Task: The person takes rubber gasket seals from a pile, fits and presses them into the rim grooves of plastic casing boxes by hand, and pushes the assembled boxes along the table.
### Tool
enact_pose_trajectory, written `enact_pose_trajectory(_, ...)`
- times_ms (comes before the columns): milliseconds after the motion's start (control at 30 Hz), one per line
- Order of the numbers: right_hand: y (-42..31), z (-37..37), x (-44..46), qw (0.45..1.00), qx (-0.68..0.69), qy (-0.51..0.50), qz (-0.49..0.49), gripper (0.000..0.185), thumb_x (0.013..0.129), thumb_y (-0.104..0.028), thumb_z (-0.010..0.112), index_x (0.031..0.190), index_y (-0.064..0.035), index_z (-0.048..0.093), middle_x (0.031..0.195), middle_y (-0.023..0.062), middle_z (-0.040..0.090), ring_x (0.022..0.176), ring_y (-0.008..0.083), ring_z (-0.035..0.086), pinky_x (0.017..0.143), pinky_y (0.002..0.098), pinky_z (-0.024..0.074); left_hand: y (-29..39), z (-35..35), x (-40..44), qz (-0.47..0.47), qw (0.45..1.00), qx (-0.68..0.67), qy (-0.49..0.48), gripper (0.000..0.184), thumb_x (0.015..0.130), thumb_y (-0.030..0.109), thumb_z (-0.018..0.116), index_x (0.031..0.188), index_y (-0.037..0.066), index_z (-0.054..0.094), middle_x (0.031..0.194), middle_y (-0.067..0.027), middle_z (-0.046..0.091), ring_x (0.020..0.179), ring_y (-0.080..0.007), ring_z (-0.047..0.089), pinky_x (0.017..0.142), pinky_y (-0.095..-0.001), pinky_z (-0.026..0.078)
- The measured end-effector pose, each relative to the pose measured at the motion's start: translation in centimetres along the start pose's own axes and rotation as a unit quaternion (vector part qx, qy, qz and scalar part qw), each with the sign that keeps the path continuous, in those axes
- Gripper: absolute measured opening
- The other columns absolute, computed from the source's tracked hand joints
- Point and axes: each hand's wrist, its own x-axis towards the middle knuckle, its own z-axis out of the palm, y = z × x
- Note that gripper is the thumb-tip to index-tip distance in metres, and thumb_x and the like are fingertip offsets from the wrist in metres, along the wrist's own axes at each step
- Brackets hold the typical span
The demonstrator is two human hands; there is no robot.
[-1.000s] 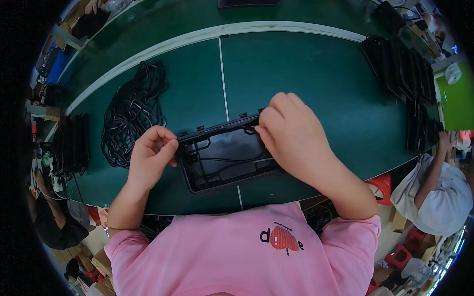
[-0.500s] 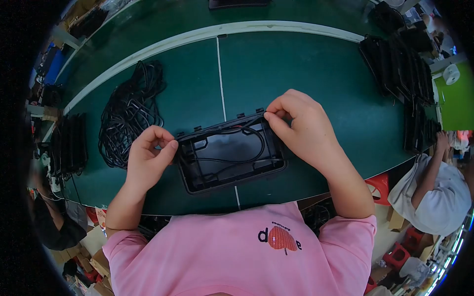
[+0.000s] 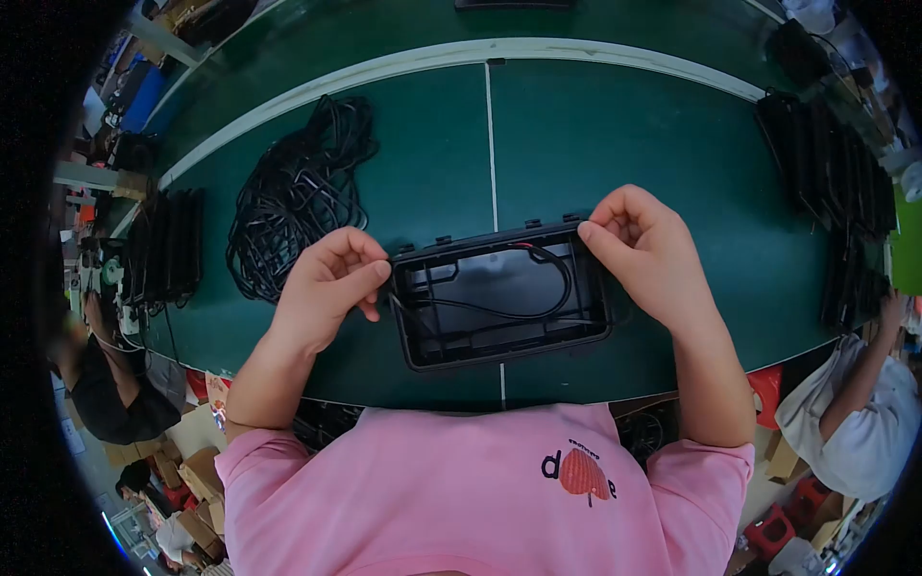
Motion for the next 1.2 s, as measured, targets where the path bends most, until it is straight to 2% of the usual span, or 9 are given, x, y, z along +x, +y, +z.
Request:
enact_pose_trajectory(367,-0.2,0.1,-0.2,1.000,0.010,0.010,-0.009,0.011,0.090,-0.006,0.068,0.086,-0.0033,0.058,0.075,-0.0057,0.054,0.067,0.0007,0.046,0.059,0.0170,0.0373,-0.2,0.3,0.1,0.052,0.997,0.057,0.017,0.008,0.092,0.006,0.066,0.096,0.002,0.061,0.078,0.0004,0.059,0.063,-0.0050,0.056,0.053,-0.0210,0.051)
enact_pose_trajectory(500,0.2,0.0,0.0,1.000,0.016,0.008,-0.013,0.010,0.090,-0.007,0.068,0.089,-0.0032,0.058,0.076,-0.0055,0.054,0.067,0.0009,0.047,0.059,0.0170,0.0378,0.1,0.3,0.2,0.048,0.998,0.048,0.011,0.008,0.091,0.006,0.066,0.096,0.002,0.061,0.079,0.0002,0.059,0.062,-0.0054,0.056,0.053,-0.0212,0.051)
enact_pose_trajectory(567,0.1,0.1,0.1,0.999,0.028,0.012,-0.014,0.010,0.090,-0.006,0.068,0.091,-0.0032,0.059,0.076,-0.0054,0.055,0.067,0.0009,0.047,0.059,0.0169,0.0381,0.3,0.3,0.4,0.009,1.000,0.011,-0.006,0.008,0.091,0.005,0.066,0.097,0.002,0.062,0.079,-0.0001,0.060,0.062,-0.0059,0.056,0.053,-0.0215,0.051)
enact_pose_trajectory(667,-0.4,-0.1,0.0,0.997,0.068,0.008,0.027,0.009,0.091,-0.009,0.067,0.093,-0.0034,0.060,0.077,-0.0054,0.057,0.067,0.0009,0.048,0.059,0.0172,0.0389,0.4,0.0,0.4,0.006,0.999,0.031,-0.007,0.009,0.091,0.005,0.066,0.097,0.001,0.062,0.079,-0.0003,0.060,0.062,-0.0062,0.057,0.053,-0.0218,0.051)
enact_pose_trajectory(733,-0.5,-0.4,-0.1,0.996,0.065,-0.016,0.060,0.010,0.093,-0.012,0.065,0.094,-0.0034,0.061,0.076,-0.0048,0.058,0.066,0.0015,0.050,0.056,0.0182,0.0397,0.5,-0.3,0.3,0.001,0.999,0.040,-0.026,0.010,0.093,0.007,0.065,0.099,0.000,0.062,0.081,0.0012,0.060,0.068,-0.0037,0.056,0.055,-0.0207,0.051)
enact_pose_trajectory(867,-0.4,-0.5,0.0,0.996,0.058,-0.017,0.070,0.010,0.093,-0.014,0.066,0.092,-0.0060,0.060,0.073,-0.0057,0.056,0.061,0.0018,0.049,0.051,0.0173,0.0370,0.5,0.1,0.2,0.009,0.999,0.044,0.003,0.008,0.091,0.005,0.065,0.097,0.001,0.063,0.078,-0.0003,0.060,0.061,-0.0060,0.057,0.053,-0.0221,0.052)
enact_pose_trajectory(933,-0.3,-0.5,0.1,0.996,0.053,-0.019,0.070,0.010,0.093,-0.014,0.066,0.092,-0.0049,0.062,0.070,-0.0048,0.055,0.058,0.0024,0.049,0.049,0.0181,0.0373,0.6,-0.2,0.1,0.006,0.998,0.063,-0.006,0.010,0.093,0.006,0.064,0.100,-0.001,0.062,0.082,0.0006,0.061,0.068,-0.0041,0.057,0.056,-0.0207,0.052)
enact_pose_trajectory(1033,-1.2,-0.2,-0.1,0.993,0.057,-0.018,0.101,0.011,0.093,-0.015,0.066,0.093,-0.0037,0.063,0.068,-0.0040,0.055,0.056,0.0029,0.048,0.048,0.0186,0.0376,0.7,-0.2,0.2,-0.002,0.997,0.072,-0.009,0.010,0.093,0.006,0.064,0.100,-0.001,0.062,0.082,0.0004,0.061,0.068,-0.0041,0.057,0.057,-0.0208,0.052)
enact_pose_trajectory(1200,-0.3,-0.5,0.0,0.994,0.052,-0.024,0.097,0.013,0.094,-0.016,0.065,0.095,-0.0023,0.064,0.067,-0.0036,0.055,0.056,0.0031,0.048,0.049,0.0190,0.0384,0.6,0.0,0.5,-0.007,0.998,0.056,-0.012,0.010,0.094,0.006,0.064,0.100,-0.001,0.062,0.082,-0.0003,0.061,0.068,-0.0051,0.057,0.058,-0.0218,0.053)
